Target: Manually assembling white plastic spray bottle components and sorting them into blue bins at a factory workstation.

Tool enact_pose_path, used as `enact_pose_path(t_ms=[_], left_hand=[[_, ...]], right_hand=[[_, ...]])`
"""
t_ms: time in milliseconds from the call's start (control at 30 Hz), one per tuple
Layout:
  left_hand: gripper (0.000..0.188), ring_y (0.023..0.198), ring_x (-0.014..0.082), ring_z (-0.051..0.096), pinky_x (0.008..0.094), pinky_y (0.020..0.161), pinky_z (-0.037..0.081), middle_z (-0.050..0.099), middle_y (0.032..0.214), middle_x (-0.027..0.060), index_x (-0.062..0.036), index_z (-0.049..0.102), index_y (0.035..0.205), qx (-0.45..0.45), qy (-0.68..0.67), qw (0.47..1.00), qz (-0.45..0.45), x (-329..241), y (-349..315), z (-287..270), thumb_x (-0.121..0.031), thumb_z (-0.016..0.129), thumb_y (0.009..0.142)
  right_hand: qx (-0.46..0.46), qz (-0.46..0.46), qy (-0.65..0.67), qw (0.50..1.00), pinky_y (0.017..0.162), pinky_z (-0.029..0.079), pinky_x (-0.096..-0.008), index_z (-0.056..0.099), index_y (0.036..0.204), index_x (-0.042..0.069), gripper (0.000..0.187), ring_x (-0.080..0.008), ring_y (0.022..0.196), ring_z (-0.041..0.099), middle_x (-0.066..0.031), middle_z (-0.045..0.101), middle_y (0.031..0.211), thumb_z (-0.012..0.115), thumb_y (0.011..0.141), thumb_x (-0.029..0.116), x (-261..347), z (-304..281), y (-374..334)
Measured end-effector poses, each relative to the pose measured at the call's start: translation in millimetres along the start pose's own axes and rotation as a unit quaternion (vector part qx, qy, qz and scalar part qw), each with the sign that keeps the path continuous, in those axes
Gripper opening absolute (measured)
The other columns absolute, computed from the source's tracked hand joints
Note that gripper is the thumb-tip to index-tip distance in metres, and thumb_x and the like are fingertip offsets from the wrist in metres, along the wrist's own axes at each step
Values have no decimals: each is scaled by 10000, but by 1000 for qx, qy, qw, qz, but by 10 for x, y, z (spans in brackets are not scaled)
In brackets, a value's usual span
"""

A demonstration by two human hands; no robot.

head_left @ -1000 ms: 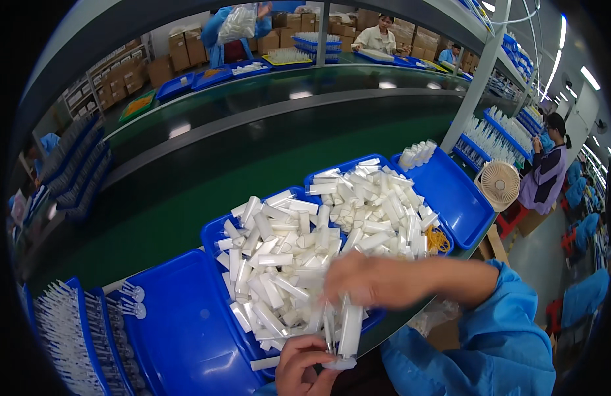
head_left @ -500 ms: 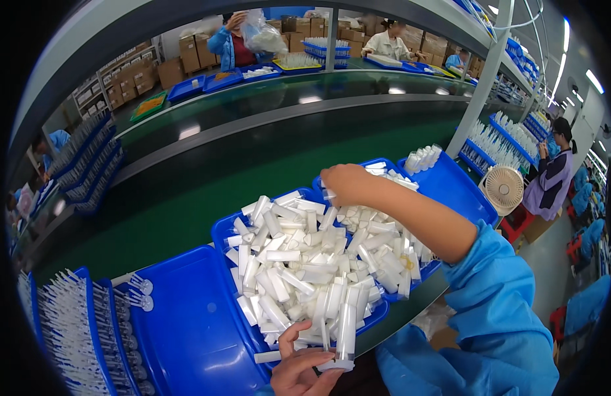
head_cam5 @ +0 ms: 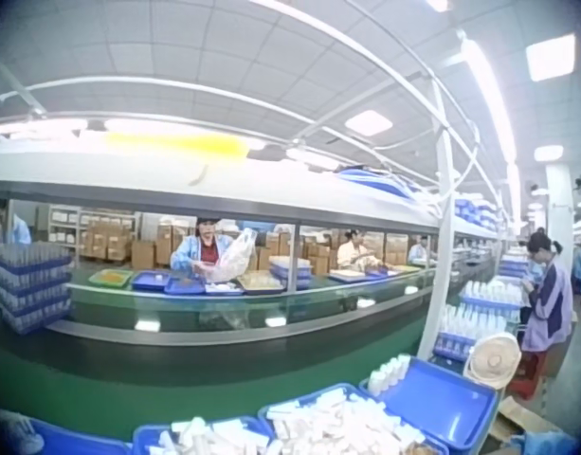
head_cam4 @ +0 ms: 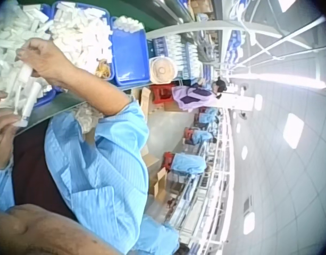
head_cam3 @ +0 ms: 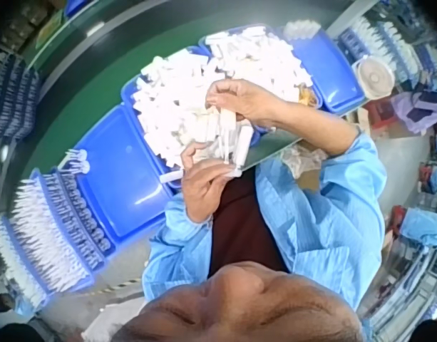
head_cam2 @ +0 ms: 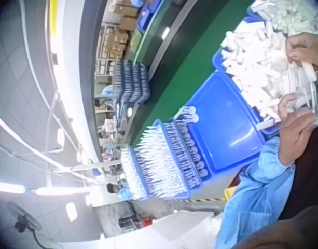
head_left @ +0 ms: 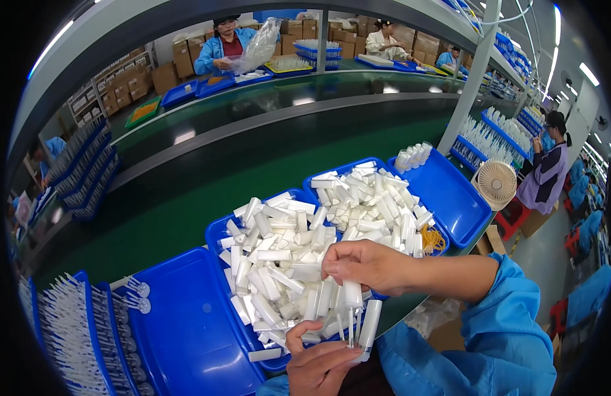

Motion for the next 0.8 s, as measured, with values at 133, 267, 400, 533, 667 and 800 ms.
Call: enact_pose_path(t_ms=[133, 267, 400, 533, 667, 800], left_hand=[[85, 735, 207, 575, 405, 899, 308, 633, 744, 61, -75, 659, 785, -2, 11, 1000, -14, 21, -24, 2, -65, 668, 702], [58, 730, 201, 576, 420, 890, 313, 630, 740, 53, -85, 655, 765, 27, 23, 999, -4, 6, -10, 13, -60, 650, 713], [55, 702, 191, 575, 439, 865, 330, 617, 720, 28, -102, 654, 762, 7, 25, 997, 66, -61, -24, 51, -66, 618, 743], [103, 860, 259, 535, 446, 850, 342, 590, 849, 69, -94, 619, 831, -6, 38, 996, 82, 41, -103, 50, -122, 648, 737], [249, 998, 359, 429, 467, 872, 329, 535, 989, 123, -75, 564, 861, -75, 8, 997, -6, 99, -125, 14, -160, 696, 668], [239, 990, 354, 447, 476, 894, 319, 555, 948, 129, -69, 561, 835, -40, 42, 998, -8, 136, -144, 12, -106, 694, 639]], right_hand=[[6, -34, -191, 981, 542, 368, -223, 483, 894, 71, 220, -34, 684, 455, 24, 515, 757, 495, 912, 290, 126, -13, -63], [47, -166, -378, 910, 539, 371, -266, 455, 878, 67, 230, -86, 633, 463, -17, 484, 669, 462, 925, 292, 298, 20, -187], [109, -116, -268, 950, 555, 381, -304, 451, 876, 65, 222, -158, 620, 483, -74, 496, 669, 440, 932, 279, 229, 38, -226], [125, -173, -327, 921, 663, 364, -340, 454, 868, 71, 215, -199, 671, 485, -87, 493, 719, 427, 931, 275, 226, 175, -316], [141, -200, -371, 896, 787, 284, -363, 457, 862, 76, 196, -210, 823, 473, -69, 487, 815, 407, 931, 253, 102, 375, -388], [213, -204, -417, 860, 821, 295, -361, 506, 999, 74, 247, -196, 901, 465, -58, 526, 920, 376, 942, 277, 135, 372, -317]])
Point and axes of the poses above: each hand's wrist, its own y-axis towards the middle knuckle, its own z-axis out of the palm, x = y × z, the point moved 6 cm from there along y, towards the middle knuckle
